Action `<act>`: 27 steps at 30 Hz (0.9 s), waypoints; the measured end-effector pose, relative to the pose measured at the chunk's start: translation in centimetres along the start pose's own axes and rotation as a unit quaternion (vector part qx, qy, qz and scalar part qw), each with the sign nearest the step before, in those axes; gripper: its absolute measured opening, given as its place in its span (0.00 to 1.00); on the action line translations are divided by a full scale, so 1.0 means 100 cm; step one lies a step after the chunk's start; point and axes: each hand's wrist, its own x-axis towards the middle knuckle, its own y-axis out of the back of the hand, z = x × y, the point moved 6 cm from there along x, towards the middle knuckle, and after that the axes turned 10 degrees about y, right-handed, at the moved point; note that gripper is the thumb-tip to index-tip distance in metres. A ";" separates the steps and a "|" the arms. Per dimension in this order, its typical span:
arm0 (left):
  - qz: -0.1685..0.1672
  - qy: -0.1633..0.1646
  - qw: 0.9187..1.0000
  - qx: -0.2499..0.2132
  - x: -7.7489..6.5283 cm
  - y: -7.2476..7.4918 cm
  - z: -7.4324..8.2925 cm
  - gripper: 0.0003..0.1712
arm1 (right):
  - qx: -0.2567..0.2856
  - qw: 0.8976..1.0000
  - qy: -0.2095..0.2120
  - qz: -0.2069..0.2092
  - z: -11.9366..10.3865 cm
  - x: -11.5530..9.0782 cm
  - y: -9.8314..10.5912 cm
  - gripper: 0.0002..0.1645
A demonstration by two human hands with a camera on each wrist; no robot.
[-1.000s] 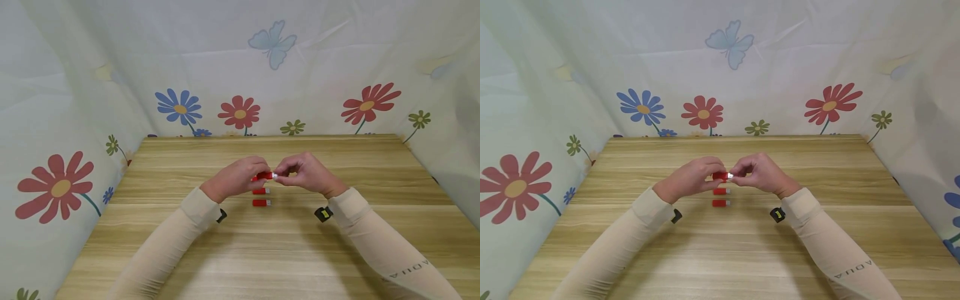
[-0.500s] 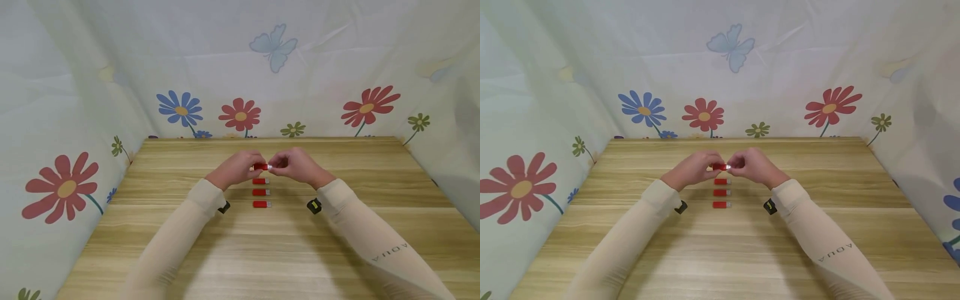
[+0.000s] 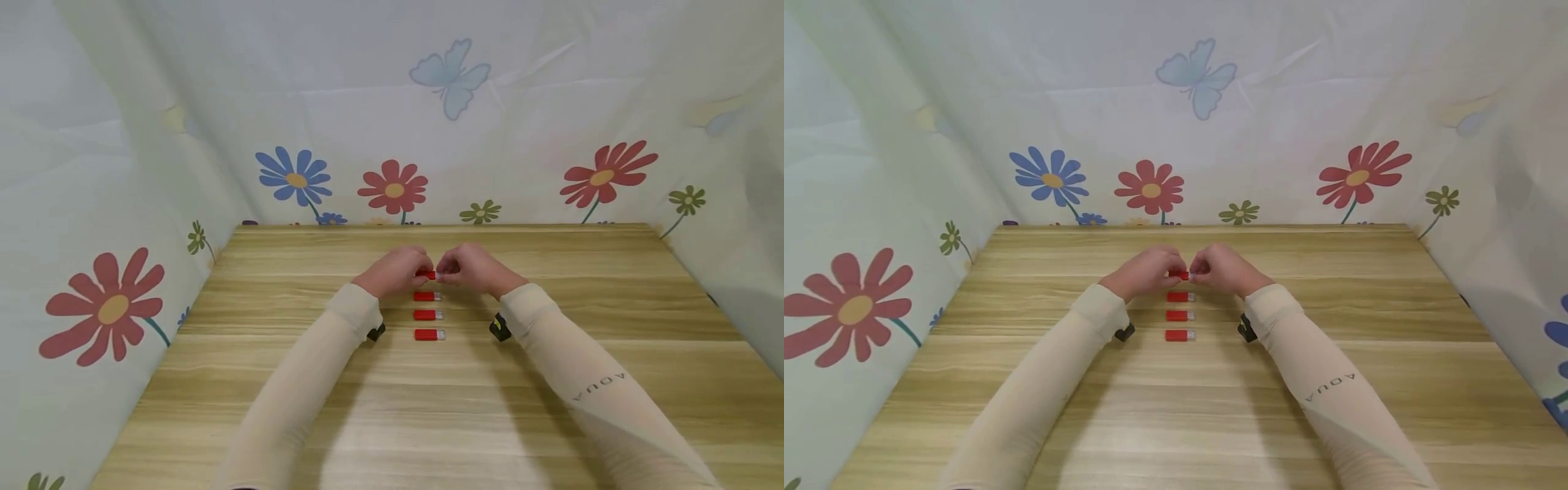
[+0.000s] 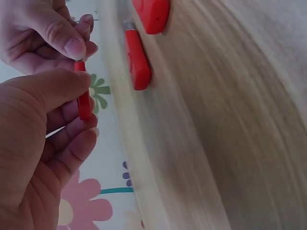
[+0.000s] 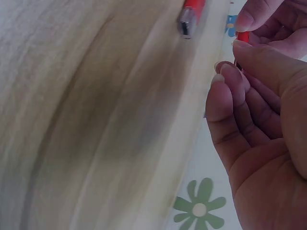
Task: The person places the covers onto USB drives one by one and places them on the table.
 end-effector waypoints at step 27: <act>-0.026 0.014 1.000 0.002 0.023 -0.029 -0.016 0.08 | -0.022 0.999 -0.027 -0.027 0.012 0.010 -0.019 0.05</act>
